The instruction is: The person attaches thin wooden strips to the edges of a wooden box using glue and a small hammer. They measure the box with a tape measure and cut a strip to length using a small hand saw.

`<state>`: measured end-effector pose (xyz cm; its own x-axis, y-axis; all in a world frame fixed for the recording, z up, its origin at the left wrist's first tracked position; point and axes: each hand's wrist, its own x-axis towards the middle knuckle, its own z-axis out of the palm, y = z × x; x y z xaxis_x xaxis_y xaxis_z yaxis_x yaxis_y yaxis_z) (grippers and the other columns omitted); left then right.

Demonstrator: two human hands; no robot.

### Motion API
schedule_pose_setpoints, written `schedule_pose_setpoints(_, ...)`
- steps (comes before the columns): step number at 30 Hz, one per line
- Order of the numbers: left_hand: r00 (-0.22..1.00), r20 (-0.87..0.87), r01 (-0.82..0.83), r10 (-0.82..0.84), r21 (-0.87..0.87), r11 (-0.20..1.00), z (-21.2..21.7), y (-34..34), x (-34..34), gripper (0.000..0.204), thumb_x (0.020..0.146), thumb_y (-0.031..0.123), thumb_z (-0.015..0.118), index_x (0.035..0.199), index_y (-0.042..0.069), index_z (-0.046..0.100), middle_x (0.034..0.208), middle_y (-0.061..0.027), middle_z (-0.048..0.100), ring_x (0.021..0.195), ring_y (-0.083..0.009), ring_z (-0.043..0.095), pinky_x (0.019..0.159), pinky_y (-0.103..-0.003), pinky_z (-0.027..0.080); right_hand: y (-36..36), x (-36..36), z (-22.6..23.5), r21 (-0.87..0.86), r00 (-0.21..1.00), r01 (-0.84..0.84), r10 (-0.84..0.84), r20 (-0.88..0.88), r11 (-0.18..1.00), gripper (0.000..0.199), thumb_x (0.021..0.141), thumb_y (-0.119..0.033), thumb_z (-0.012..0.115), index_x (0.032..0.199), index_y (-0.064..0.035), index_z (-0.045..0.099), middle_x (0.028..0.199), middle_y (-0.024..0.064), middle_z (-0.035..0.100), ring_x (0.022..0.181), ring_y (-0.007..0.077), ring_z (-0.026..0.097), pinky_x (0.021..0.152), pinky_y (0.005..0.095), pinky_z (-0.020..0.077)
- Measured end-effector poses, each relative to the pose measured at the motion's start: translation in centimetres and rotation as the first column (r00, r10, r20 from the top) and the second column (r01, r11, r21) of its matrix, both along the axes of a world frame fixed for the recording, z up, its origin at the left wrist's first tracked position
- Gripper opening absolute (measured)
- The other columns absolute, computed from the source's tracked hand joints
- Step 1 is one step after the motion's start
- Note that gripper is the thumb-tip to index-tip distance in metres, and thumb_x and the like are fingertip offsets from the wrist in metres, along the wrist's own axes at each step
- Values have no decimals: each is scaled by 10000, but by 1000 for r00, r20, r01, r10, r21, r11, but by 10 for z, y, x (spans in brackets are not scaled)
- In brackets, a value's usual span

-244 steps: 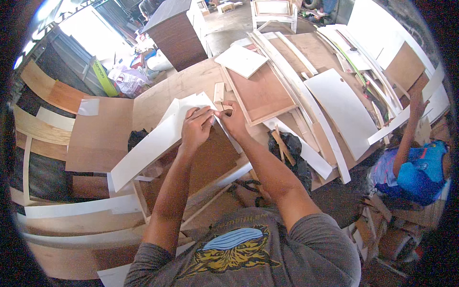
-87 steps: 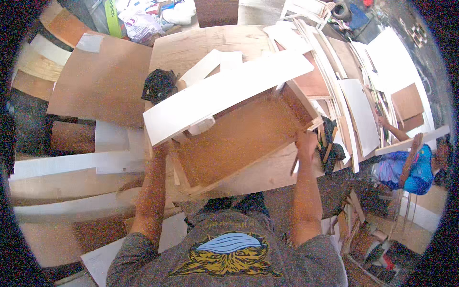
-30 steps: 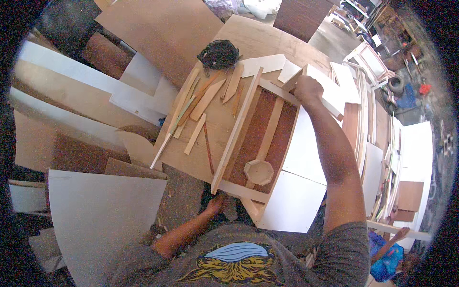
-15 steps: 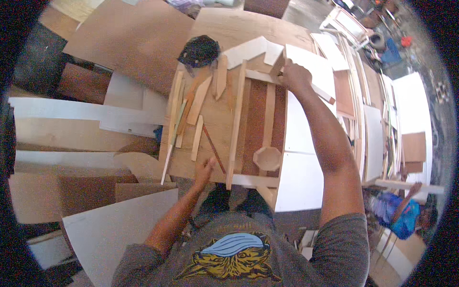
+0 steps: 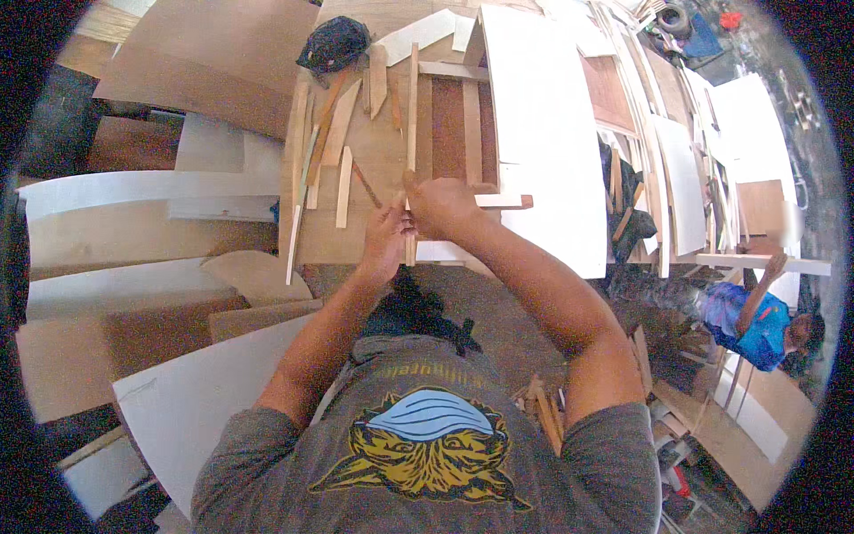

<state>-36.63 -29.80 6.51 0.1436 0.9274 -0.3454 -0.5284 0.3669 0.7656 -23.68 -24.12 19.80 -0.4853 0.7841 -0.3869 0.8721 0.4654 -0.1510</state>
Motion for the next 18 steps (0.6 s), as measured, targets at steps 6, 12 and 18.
schedule_pose_setpoints(6, 999, 24, -47, 45, 76, 996, -10, -36, -1, 326, 1015, 343, 625, 999, 20, 669, 915, -65, 698, 822, -135, 639, 756, -293, 509, -34, -1, -20, 2, 998, 23, -23, -55, 1000, 538, 809, -216, 741, 1253, -42, 492, 882, 210, 728, 843, 400, 727, 695, 514, 582)
schedule_pose_setpoints(12, 974, -223, 19, -31, -53, 998, -27, -52, -12, 296, 1013, 278, 640, 913, 3, 682, 846, -90, 706, 724, -123, 640, 679, -282, 528, -65, 21, -40, 165, 1000, 20, -22, 12, 986, 439, 797, -140, 740, 1181, -45, 550, 1028, 156, 709, 995, 341, 692, 768, 480, 554)
schedule_pose_setpoints(18, 990, -99, 94, -104, -103, 990, -60, -49, -24, 316, 983, 308, 682, 891, 5, 694, 808, -60, 691, 682, -132, 626, 646, -280, 517, -97, 70, -8, 376, 998, 47, -29, -52, 925, 267, 785, -221, 776, 1004, -100, 684, 1053, 70, 667, 1064, 278, 614, 956, 416, 475)
